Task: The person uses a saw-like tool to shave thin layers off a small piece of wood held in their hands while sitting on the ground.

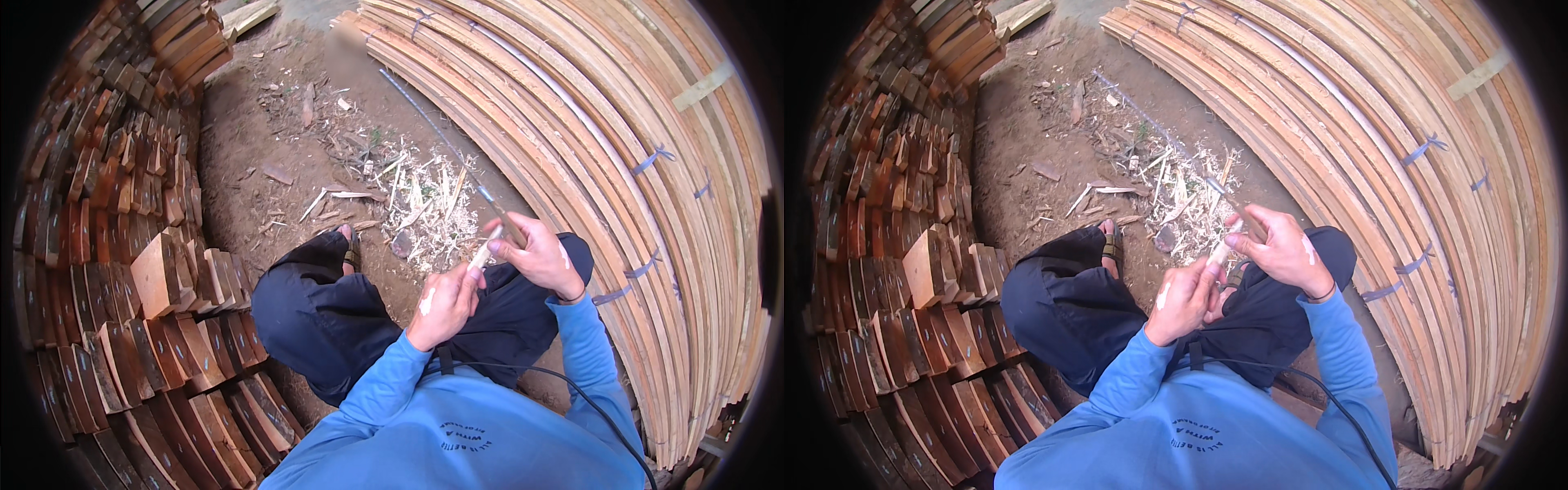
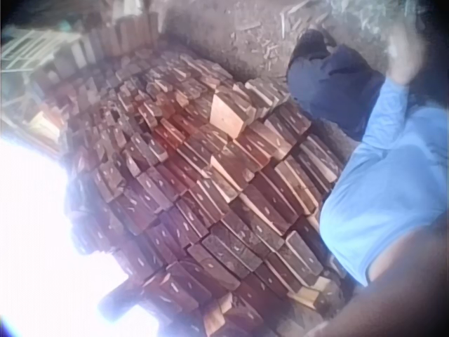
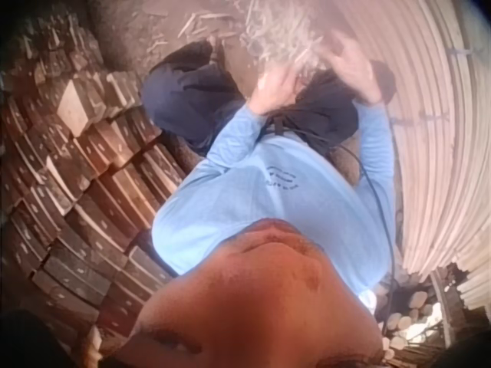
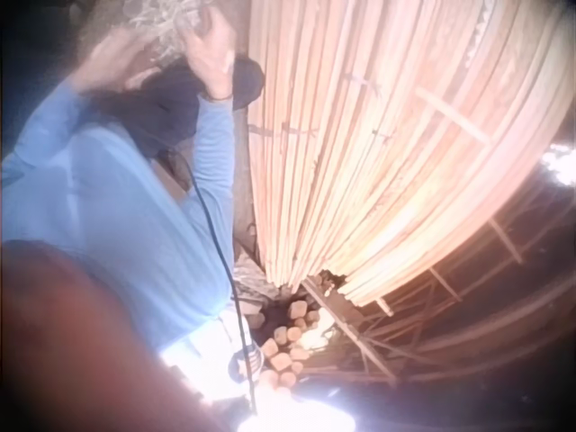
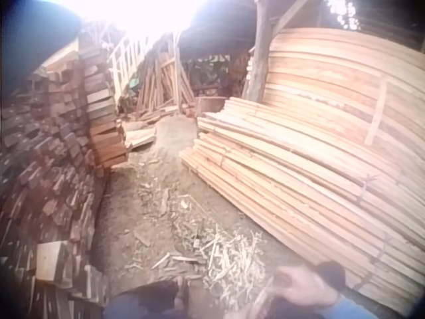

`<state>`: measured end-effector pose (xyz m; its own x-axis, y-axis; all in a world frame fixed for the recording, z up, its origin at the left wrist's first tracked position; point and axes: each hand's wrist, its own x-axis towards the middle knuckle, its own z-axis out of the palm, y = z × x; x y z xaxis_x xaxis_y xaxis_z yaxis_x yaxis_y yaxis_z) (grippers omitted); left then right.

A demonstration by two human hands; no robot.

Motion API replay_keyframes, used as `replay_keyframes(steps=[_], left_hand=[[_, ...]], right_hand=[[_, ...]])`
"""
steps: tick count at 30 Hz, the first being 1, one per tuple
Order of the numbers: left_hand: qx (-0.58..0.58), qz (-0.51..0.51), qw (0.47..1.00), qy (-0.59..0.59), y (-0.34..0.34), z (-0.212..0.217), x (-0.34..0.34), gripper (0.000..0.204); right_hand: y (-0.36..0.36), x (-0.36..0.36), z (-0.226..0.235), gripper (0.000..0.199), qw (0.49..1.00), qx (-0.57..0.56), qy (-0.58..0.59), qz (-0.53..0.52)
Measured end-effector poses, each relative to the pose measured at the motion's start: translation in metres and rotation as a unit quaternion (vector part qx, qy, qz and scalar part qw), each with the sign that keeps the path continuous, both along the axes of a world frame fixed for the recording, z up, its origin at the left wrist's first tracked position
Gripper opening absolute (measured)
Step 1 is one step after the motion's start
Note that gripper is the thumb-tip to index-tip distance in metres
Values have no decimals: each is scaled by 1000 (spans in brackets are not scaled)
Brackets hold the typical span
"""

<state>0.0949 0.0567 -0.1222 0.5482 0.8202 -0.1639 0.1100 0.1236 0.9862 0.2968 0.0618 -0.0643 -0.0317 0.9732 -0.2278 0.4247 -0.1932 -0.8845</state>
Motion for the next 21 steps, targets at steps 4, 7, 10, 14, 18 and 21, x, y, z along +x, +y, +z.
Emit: replay_keyframes(steps=[4, 7, 10, 14, 18, 21], left_hand=[[28, 171, 985, 28, 10, -8, -10, 35], [17, 207, 978, 12, 14, -9, -14, 35], [24, 218, 976, 6, 12, -12, -14, 35], [160, 234, 958, 47, 13, -23, -13, 30], [227, 228, 941, 105, 12, -25, -13, 25], [373, 254, 877, 166, 14, -34, -11, 28]], right_hand=[[-7, 12, 9, 37, 981, 81, -170, -37], [-20, 12, 17, 37, 959, 68, -275, -23], [-30, 12, 28, 35, 939, 51, -339, 34], [-40, 12, 42, 37, 934, 30, -351, 65], [-40, 15, 45, 40, 913, 45, -399, 71], [-36, 17, 42, 42, 905, 34, -418, 76]])
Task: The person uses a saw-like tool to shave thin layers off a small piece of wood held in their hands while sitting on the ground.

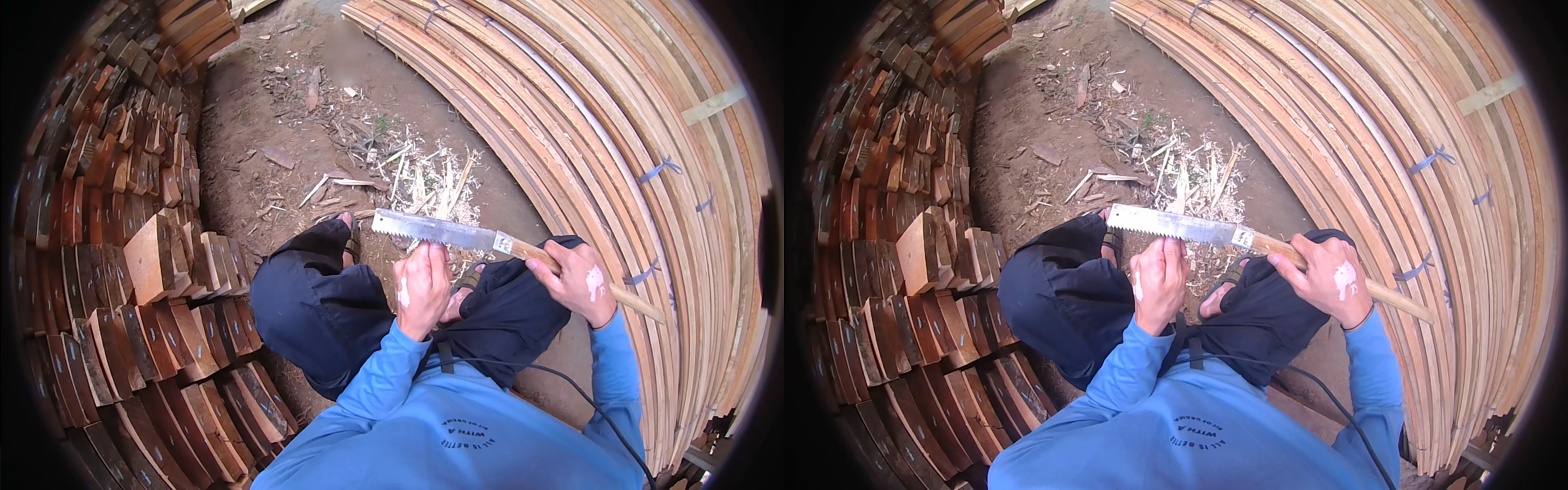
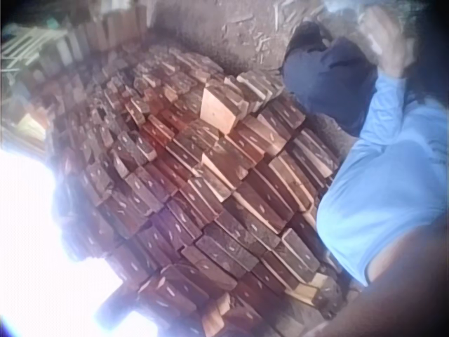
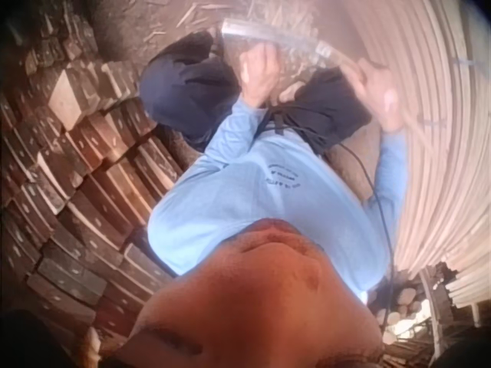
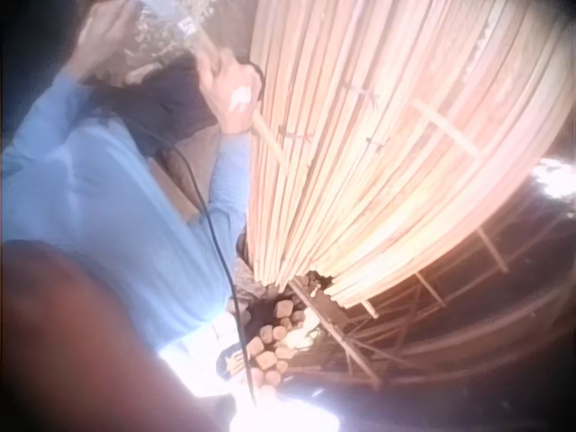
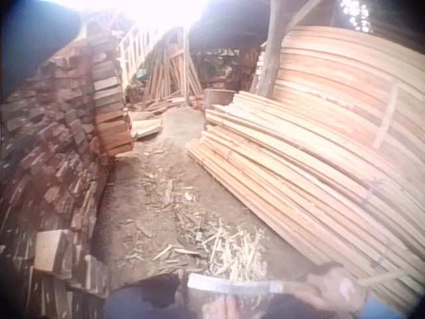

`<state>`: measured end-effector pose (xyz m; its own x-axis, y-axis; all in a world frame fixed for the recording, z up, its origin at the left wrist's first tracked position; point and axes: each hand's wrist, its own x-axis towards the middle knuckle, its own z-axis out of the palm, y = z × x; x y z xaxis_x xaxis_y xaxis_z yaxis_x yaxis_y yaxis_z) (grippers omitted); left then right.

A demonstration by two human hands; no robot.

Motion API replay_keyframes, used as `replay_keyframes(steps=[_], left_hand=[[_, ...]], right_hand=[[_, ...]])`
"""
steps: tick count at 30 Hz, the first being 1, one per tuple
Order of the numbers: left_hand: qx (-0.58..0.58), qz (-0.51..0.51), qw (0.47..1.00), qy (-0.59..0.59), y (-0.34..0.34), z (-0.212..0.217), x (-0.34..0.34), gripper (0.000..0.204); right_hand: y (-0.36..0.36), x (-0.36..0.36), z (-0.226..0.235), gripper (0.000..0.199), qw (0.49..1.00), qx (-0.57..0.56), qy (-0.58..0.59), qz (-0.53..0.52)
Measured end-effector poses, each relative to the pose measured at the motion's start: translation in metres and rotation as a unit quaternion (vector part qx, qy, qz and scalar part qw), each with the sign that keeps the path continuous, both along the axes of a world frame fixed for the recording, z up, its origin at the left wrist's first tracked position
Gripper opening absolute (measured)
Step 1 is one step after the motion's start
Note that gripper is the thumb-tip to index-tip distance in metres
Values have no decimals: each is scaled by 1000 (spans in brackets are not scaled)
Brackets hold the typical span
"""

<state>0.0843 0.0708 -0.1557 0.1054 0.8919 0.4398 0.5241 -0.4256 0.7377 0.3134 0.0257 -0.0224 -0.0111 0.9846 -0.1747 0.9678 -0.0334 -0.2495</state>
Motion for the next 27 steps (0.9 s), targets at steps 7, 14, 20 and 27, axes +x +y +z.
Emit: replay_keyframes(steps=[7, 14, 20, 27], left_hand=[[-195, -32, 972, -125, -5, 31, -2, 32], [-202, -19, 972, -115, -2, 18, -2, 30], [-187, -23, 979, -75, 1, 16, -3, 24], [-222, -32, 968, -117, -3, 32, -3, 30]], right_hand=[[14, 44, -50, 44, 992, 88, -37, -87], [2, -9, -8, 44, 995, -41, 62, -63], [2, -7, -10, 45, 999, -18, 5, -31], [24, 29, -38, 48, 992, 63, -5, -107]])
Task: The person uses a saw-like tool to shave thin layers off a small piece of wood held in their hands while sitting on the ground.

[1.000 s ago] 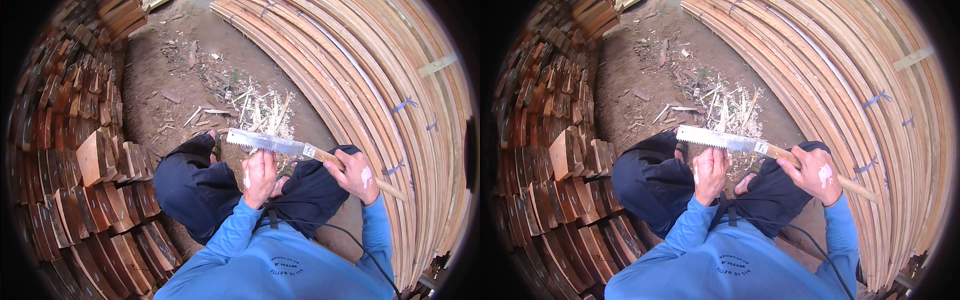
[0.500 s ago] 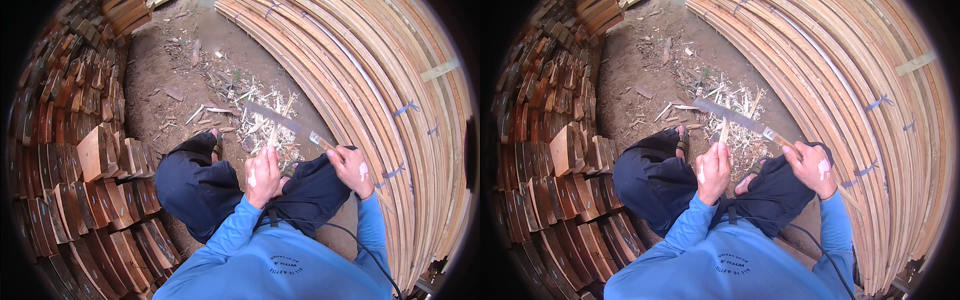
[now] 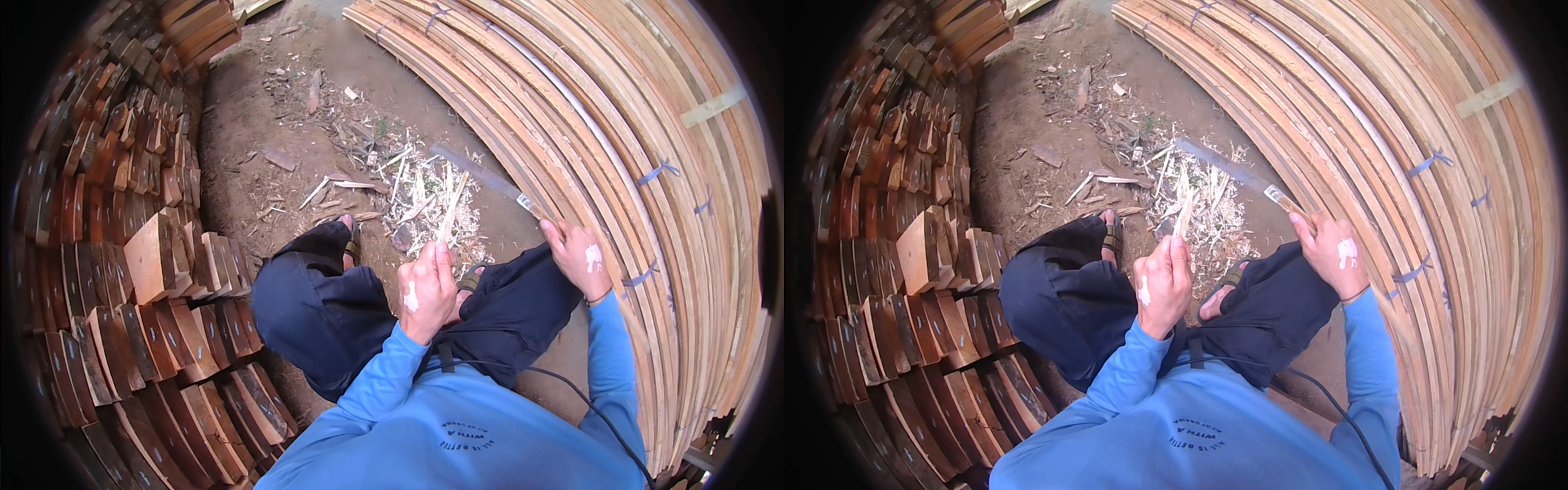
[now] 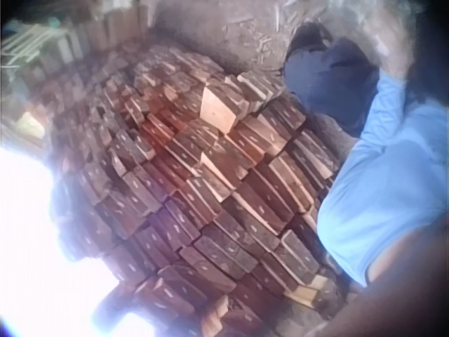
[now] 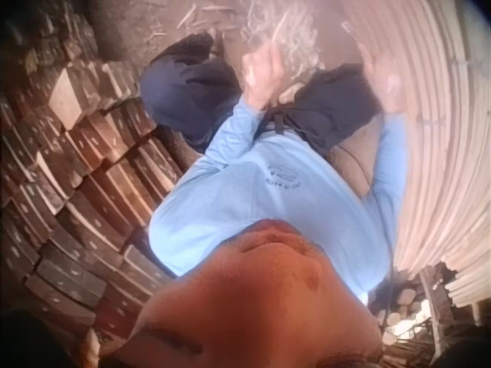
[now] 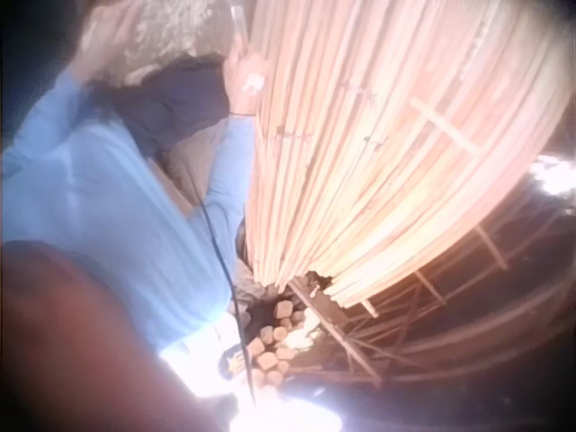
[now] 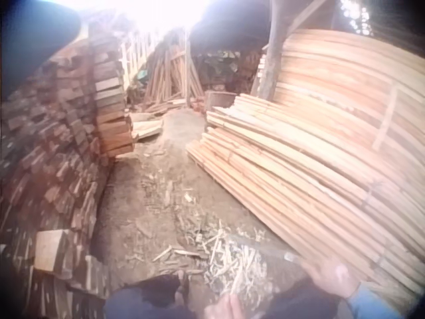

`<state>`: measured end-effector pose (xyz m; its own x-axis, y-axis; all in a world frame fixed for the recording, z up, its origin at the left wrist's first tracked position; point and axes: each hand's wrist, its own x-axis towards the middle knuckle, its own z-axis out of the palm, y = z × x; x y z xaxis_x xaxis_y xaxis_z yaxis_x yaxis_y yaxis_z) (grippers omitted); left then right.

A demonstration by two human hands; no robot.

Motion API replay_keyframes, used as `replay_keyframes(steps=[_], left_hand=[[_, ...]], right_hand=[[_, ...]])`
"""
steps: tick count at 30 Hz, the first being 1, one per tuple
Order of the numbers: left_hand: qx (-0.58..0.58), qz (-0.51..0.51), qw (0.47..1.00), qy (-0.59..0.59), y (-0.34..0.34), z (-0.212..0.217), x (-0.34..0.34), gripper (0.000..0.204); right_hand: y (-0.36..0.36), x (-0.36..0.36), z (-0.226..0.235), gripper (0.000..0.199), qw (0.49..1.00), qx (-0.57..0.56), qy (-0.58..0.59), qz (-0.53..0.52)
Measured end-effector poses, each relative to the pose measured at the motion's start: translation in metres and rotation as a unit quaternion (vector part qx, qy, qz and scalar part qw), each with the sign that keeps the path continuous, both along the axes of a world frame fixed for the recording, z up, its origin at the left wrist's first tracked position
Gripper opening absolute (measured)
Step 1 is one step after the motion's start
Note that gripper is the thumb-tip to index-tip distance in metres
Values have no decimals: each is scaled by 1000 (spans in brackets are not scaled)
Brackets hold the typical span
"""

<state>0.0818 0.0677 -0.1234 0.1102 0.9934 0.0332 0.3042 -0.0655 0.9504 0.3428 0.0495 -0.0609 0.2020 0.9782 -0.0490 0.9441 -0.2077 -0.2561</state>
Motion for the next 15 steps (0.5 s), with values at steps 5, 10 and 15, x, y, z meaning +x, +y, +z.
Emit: replay_keyframes(steps=[5, 10, 15], left_hand=[[-2, 11, 1000, 18, 2, -9, -2, 26], [0, 26, 1000, -1, 2, -14, -3, 26], [-17, -2, 999, -29, 2, 8, -4, 25]], right_hand=[[-12, -43, 30, 44, 994, -74, 62, 52], [-16, -50, 36, 44, 994, -74, 9, 86], [1, -1, 2, 48, 999, -13, -28, -28]])
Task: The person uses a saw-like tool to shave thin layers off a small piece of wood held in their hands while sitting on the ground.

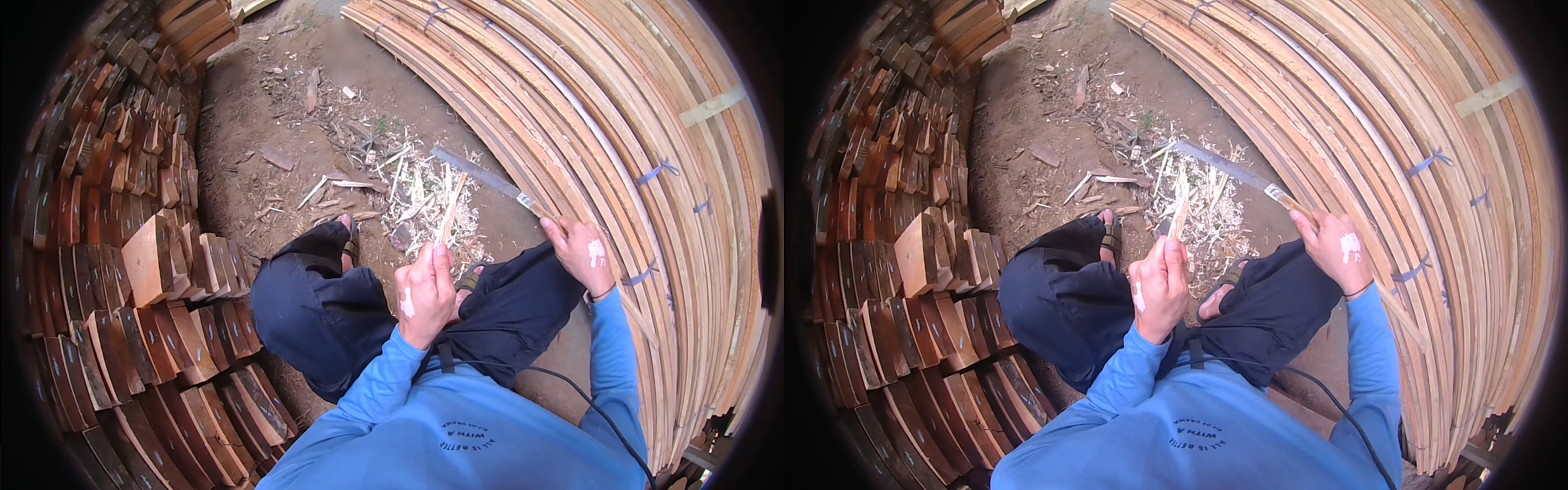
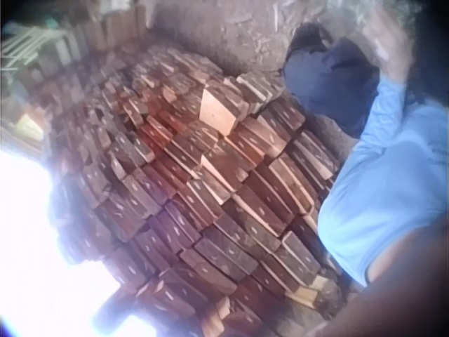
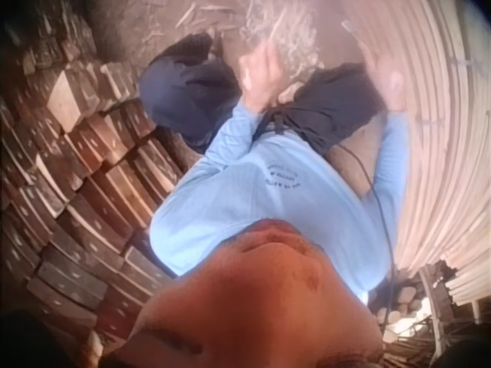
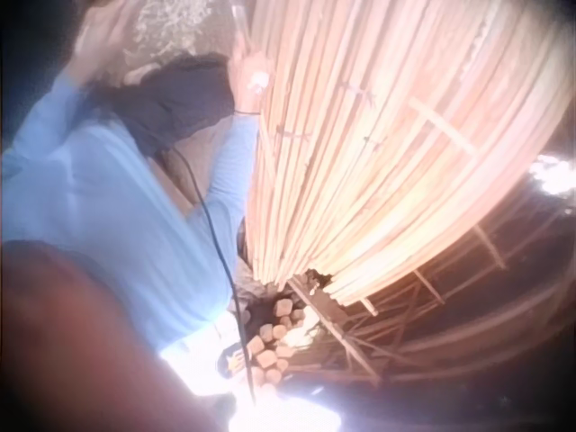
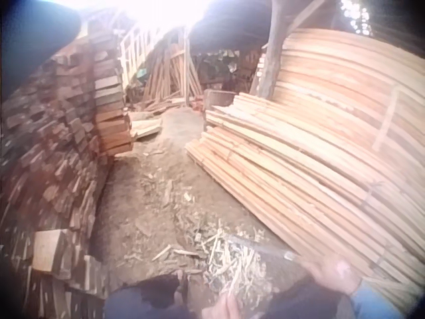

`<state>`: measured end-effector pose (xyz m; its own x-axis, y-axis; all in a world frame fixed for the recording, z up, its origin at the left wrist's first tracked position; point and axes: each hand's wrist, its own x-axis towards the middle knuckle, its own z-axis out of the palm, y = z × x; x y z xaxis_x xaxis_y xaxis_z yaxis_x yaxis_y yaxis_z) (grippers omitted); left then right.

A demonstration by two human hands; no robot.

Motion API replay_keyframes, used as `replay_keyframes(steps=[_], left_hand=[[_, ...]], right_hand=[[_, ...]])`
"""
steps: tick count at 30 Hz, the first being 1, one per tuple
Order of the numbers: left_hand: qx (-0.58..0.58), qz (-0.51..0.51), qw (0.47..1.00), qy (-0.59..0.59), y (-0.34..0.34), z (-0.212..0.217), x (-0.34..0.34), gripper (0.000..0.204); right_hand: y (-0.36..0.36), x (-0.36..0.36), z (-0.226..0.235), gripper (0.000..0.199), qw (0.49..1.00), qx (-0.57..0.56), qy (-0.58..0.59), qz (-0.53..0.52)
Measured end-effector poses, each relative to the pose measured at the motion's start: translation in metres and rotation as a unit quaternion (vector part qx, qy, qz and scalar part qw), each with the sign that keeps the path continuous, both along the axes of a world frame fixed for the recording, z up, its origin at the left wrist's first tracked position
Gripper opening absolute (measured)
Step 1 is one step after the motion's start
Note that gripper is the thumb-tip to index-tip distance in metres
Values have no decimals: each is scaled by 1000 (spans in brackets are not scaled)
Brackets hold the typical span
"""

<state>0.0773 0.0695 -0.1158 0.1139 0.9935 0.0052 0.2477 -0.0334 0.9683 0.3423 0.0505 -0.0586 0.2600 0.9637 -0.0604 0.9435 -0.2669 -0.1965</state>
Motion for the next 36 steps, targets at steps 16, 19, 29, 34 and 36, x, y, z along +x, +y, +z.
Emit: replay_keyframes(steps=[16, 19, 29, 34, 36], left_hand=[[83, 50, 989, 108, 3, -22, 5, 24], [79, 42, 990, 110, 2, -23, 7, 24], [60, 54, 994, 71, 0, -19, 8, 23], [22, 9, 1000, 0, 1, -19, 4, 24], [34, 5, 999, 32, 2, -31, 6, 26]], right_hand=[[-10, -50, 34, 47, 993, -44, 3, 106], [-4, -41, 14, 46, 997, -16, -18, 70], [-12, -50, 41, 45, 992, -66, 71, 79], [-13, -42, 28, 42, 992, -23, 34, 118], [-11, -44, 23, 43, 993, -30, 25, 110]])
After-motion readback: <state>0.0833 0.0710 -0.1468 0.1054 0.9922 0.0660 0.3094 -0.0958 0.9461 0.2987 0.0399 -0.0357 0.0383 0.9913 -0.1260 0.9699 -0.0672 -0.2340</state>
